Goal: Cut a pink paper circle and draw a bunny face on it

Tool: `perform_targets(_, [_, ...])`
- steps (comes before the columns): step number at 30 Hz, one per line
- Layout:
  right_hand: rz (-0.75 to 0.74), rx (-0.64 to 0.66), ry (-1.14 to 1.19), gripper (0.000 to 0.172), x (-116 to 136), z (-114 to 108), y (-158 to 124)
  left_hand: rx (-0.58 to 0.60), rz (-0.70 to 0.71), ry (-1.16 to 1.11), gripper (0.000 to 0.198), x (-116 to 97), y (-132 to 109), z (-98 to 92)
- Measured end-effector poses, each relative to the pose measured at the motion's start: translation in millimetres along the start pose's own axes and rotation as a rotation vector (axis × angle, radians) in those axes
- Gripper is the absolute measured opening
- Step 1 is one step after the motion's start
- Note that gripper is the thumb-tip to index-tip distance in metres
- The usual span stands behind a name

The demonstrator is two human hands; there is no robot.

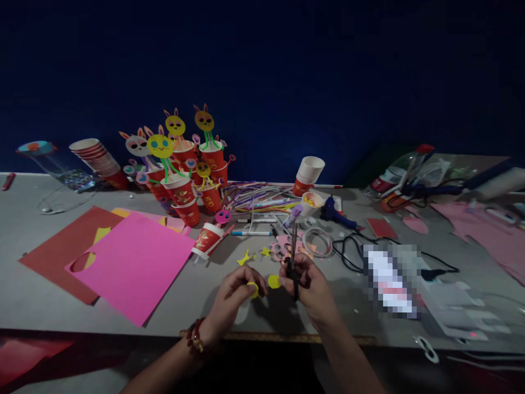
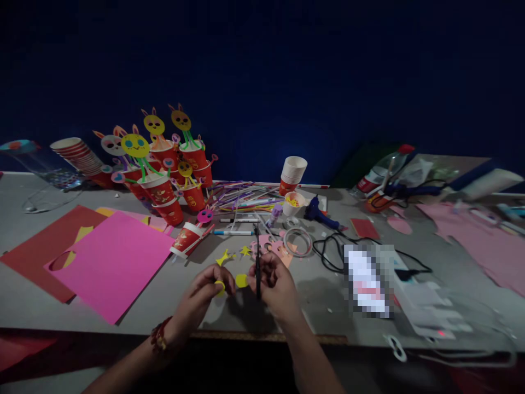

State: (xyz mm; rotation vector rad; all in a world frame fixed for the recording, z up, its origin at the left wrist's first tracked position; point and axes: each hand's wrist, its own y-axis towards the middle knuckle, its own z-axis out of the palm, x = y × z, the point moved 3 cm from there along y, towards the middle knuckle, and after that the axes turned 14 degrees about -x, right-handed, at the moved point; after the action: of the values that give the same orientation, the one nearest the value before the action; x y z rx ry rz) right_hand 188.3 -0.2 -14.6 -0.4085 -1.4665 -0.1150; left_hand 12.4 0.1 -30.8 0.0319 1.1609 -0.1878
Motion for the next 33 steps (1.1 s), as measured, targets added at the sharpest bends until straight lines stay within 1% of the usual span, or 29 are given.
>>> perform_targets(2, [0.024,0.016,-0.006,0.044,0.2,-0.3,1.3,-0.013,-0.016,-0.02,0.018,1.0,2.4,-3.1])
perform_targets(4, [0.029,0.039,-0.011,0.043,1.1,0.8,1.0,-0.034,-0.055,0.009,0.022,3.9,3.9,-4.5])
perform_targets(7, [0.037,0.072,-0.017,0.042,2.6,3.3,-0.3,-0.036,-0.123,0.003,0.024,7.9,4.1,-1.5])
perform_targets(11, [0.08,0.146,-0.02,0.041,1.2,5.4,-0.7,0.008,-0.286,-0.033,0.025,11.0,3.7,6.1])
perform_targets(14, [0.099,0.202,-0.039,0.042,-2.3,5.2,0.4,0.046,-0.376,0.006,0.029,10.2,4.6,8.7])
perform_targets(17, [0.094,0.235,-0.067,0.044,-5.8,5.2,1.7,0.095,-0.358,0.111,0.032,6.5,6.3,8.9])
perform_targets(20, [0.073,0.233,-0.078,0.044,-7.8,7.5,2.6,0.111,-0.328,0.161,0.035,3.1,7.2,8.8])
perform_targets(23, [0.046,0.208,-0.066,0.044,-9.3,10.9,3.1,0.133,-0.345,0.19,0.036,3.9,6.0,9.5])
perform_targets(25, [0.003,0.151,-0.053,0.043,-10.5,10.6,2.7,0.141,-0.35,0.203,0.036,5.9,4.9,9.7])
perform_targets(27, [-0.054,0.072,-0.042,0.04,-12.5,6.7,-0.2,0.095,-0.335,0.178,0.036,7.3,4.9,9.0])
perform_targets(29, [-0.077,0.039,-0.025,0.037,-16.8,1.1,-7.4,-0.003,-0.31,0.115,0.036,7.1,5.8,7.6])
perform_targets(31, [-0.048,0.086,-0.001,0.038,-23.9,-3.5,-18.6,-0.1,-0.288,0.036,0.035,5.7,6.9,6.7])
perform_targets(33, [-0.008,0.142,-0.018,0.04,-32.8,-6.5,-31.6,-0.157,-0.271,-0.024,0.035,4.4,7.8,7.2])
